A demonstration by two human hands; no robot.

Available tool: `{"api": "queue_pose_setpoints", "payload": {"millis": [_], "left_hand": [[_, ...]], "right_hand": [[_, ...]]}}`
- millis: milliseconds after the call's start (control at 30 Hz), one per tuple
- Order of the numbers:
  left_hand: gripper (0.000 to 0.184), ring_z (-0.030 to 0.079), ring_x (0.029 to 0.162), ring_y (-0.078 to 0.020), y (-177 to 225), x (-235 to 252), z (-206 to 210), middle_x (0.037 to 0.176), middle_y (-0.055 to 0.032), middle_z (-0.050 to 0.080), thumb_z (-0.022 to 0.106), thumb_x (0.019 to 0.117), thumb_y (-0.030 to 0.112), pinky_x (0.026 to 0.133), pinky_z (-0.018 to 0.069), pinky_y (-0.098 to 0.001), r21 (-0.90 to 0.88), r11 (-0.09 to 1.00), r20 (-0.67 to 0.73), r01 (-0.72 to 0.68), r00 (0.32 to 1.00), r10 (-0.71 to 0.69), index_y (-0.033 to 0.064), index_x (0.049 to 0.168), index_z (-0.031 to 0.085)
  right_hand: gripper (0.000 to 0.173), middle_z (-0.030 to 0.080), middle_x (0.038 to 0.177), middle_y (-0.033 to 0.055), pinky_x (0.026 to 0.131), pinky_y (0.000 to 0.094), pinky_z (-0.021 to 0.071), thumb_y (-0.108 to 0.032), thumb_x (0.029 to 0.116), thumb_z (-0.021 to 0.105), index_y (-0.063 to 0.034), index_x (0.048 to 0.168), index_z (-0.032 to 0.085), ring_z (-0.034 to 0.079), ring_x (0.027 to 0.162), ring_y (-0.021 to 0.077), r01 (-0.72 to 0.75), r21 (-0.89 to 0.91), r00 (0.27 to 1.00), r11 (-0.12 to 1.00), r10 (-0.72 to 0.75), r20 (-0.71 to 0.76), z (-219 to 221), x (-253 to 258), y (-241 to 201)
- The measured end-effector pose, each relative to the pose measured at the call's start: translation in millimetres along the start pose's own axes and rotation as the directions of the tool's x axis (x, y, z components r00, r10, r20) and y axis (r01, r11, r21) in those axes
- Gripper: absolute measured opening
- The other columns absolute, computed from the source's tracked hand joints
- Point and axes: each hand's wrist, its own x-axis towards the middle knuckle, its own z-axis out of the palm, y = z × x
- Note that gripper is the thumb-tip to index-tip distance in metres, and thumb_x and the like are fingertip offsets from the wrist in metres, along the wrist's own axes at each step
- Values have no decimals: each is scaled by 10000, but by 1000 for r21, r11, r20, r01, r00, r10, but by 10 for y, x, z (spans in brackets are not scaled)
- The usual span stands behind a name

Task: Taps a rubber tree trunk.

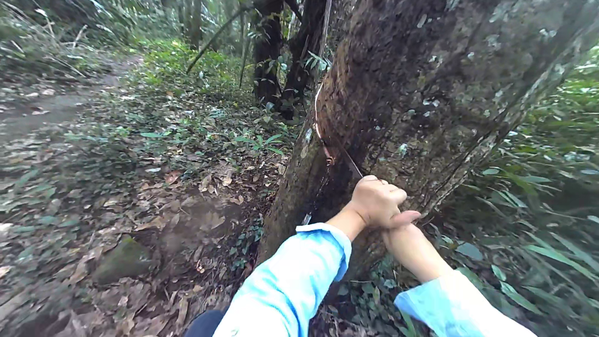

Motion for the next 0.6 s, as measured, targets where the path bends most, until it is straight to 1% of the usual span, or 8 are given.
{"api": "queue_pose_setpoints", "payload": {"millis": [67, 100, 167, 233, 300, 400, 500, 600], "left_hand": [[471, 717, 713, -302, 244, -230, 120, 717, -118, 722, 603, 887, 471, 727, 523, -513, 8, 999, 79, 32, 996, -32, 42, 734, 725], [480, 715, 706, -297, 366, -341, 174, 710, -112, 719, 614, 875, 492, 710, 525, -502, 9, 1000, 100, 13, 995, -14, 47, 737, 729], [551, 679, 619, -244, 473, -502, 264, 639, -69, 678, 557, 867, 584, 622, 506, -436, 22, 998, 48, -61, 997, 59, 83, 678, 685], [572, 641, 562, -225, 471, -503, 208, 593, -58, 644, 509, 885, 582, 582, 473, -414, -4, 996, -11, -85, 996, 85, 89, 630, 643], [557, 625, 546, -225, 411, -439, 141, 581, -61, 630, 467, 917, 525, 567, 449, -409, -43, 995, -19, -87, 996, 87, 81, 620, 624], [545, 594, 525, -212, 387, -461, 130, 560, -52, 600, 441, 949, 484, 565, 430, -387, -83, 981, -12, -174, 985, 173, 86, 618, 610], [501, 620, 634, -217, 448, -518, 37, 644, -47, 636, 448, 968, 473, 709, 456, -389, -116, 966, -43, -232, 973, 229, 96, 718, 662], [324, 725, 979, -276, 407, -624, -251, 998, -110, 781, 577, 920, 305, 953, 481, -489, -28, 999, -118, 37, 992, -40, 62, 985, 781]], "right_hand": [[334, 621, 1289, 345, 1090, 591, 426, -55, 1055, 476, 121, 1316, 587, 596, 1245, 469, -13, 81, 998, 997, 9, 55, 117, -209, 94], [321, 652, 1219, 342, 1052, 580, 462, -71, 1044, 497, 132, 1262, 617, 632, 1181, 458, 62, 94, 998, 994, -59, -31, 321, -314, 285], [276, 723, 939, 282, 797, 574, 583, -125, 971, 550, 93, 1025, 712, 731, 878, 422, 268, -35, 875, 963, -259, -409, 837, -390, 631], [280, 692, 1116, 327, 927, 616, 532, -65, 1020, 519, 121, 1168, 666, 687, 1058, 479, 141, 23, 980, 990, -136, -142, 592, -528, 437], [199, 718, 953, 290, 717, 622, 585, -35, 946, 573, 96, 1039, 692, 733, 863, 473, 188, -31, 944, 982, -189, -269, 639, -477, 455], [194, 720, 893, 253, 632, 603, 584, -59, 917, 577, 69, 1002, 696, 738, 768, 438, 220, -1, 898, 976, -203, -391, 775, -505, 478], [294, 728, 905, 230, 626, 601, 581, -110, 914, 562, 74, 1118, 668, 737, 742, 417, 224, 112, 890, 968, -157, -428, 863, -640, 472], [581, 728, 899, 253, 589, 610, 573, -81, 894, 592, 94, 1435, 477, 715, 659, 418, 261, 232, 899, 937, -149, -411, 971, -851, 580]]}}
